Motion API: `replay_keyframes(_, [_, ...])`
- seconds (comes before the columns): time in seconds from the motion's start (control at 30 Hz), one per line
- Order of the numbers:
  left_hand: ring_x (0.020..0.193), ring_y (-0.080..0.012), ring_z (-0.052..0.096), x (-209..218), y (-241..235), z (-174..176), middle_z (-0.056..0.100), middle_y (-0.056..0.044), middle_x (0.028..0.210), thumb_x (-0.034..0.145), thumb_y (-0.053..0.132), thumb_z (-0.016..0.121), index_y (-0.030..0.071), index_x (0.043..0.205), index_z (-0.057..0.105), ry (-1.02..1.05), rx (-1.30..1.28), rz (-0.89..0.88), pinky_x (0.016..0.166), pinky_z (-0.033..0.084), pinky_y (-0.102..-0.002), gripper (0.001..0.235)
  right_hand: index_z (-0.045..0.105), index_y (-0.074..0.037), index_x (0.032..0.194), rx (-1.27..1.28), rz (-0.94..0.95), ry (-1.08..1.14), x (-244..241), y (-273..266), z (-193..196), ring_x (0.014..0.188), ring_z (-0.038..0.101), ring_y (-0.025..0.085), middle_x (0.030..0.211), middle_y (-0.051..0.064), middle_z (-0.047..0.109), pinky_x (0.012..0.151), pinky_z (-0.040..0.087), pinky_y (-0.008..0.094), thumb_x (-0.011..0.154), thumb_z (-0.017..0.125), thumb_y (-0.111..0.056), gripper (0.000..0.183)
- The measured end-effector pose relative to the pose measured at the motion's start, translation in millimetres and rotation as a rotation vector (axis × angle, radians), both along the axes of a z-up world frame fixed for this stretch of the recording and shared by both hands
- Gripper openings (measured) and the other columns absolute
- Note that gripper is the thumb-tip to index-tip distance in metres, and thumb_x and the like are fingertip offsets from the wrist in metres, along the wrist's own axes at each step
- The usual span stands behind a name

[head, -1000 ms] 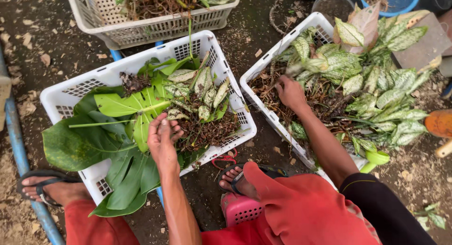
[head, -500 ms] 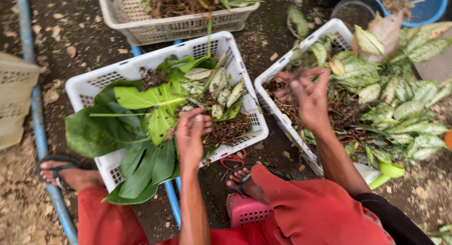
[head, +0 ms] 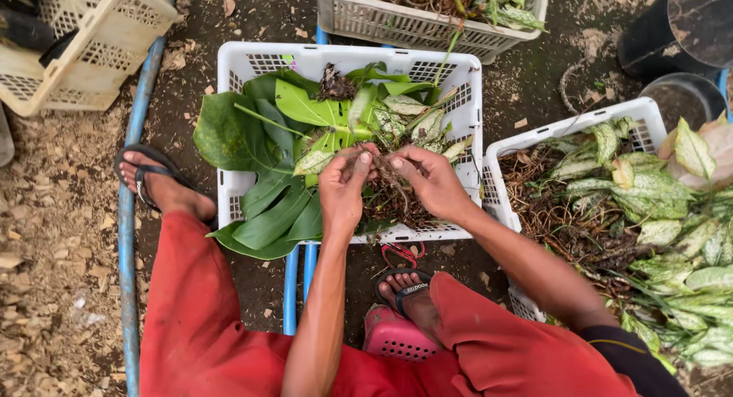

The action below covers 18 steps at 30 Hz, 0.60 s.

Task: The person sits on the ground and cleans the roots of small plants by hand, removing soil and debris. The cleaned plants are placed into a white plastic basket.

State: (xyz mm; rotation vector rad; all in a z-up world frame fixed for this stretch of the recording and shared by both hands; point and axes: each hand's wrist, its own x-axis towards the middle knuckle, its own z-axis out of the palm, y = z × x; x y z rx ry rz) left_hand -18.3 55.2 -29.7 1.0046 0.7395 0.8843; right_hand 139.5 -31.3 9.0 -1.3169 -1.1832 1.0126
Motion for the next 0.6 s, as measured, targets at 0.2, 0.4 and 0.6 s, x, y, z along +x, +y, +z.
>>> replay_keyframes(0.2, [0.093, -0.0104, 0.069, 10, -8, -9, 0.074, -0.006, 0.110, 0.099, 0.011, 0.069, -0.002, 0.115, 0.069, -0.034, 0.006, -0.091, 0.082, 0.060, -0.027, 0.020, 0.064, -0.001, 0.103, 0.006, -0.286, -0.054, -23, -6, -6, 0.081, 0.057, 0.004, 0.091, -0.002, 0.065, 0.071, 0.048, 0.021, 0.098, 0.070, -0.005, 0.009])
replay_keyframes(0.4, [0.087, -0.0106, 0.069, 9, -9, -6, 0.071, -0.005, 0.103, 0.105, 0.017, 0.065, 0.001, 0.112, 0.070, -0.019, 0.044, 0.025, 0.078, 0.062, -0.028, 0.018, 0.063, -0.002, 0.102, -0.095, -0.352, 0.023, -26, -19, -16, 0.076, 0.053, 0.003, 0.087, -0.003, 0.061, 0.066, 0.044, 0.022, 0.103, 0.064, -0.005, 0.003])
replay_keyframes(0.6, [0.091, -0.0083, 0.067, -2, 5, 1, 0.071, -0.004, 0.107, 0.103, 0.016, 0.066, 0.000, 0.115, 0.070, -0.028, 0.030, -0.027, 0.083, 0.061, -0.027, 0.020, 0.063, -0.001, 0.108, -0.004, -0.363, -0.015, -30, -16, -7, 0.085, 0.058, 0.005, 0.095, -0.001, 0.063, 0.076, 0.050, 0.022, 0.098, 0.066, -0.007, 0.012])
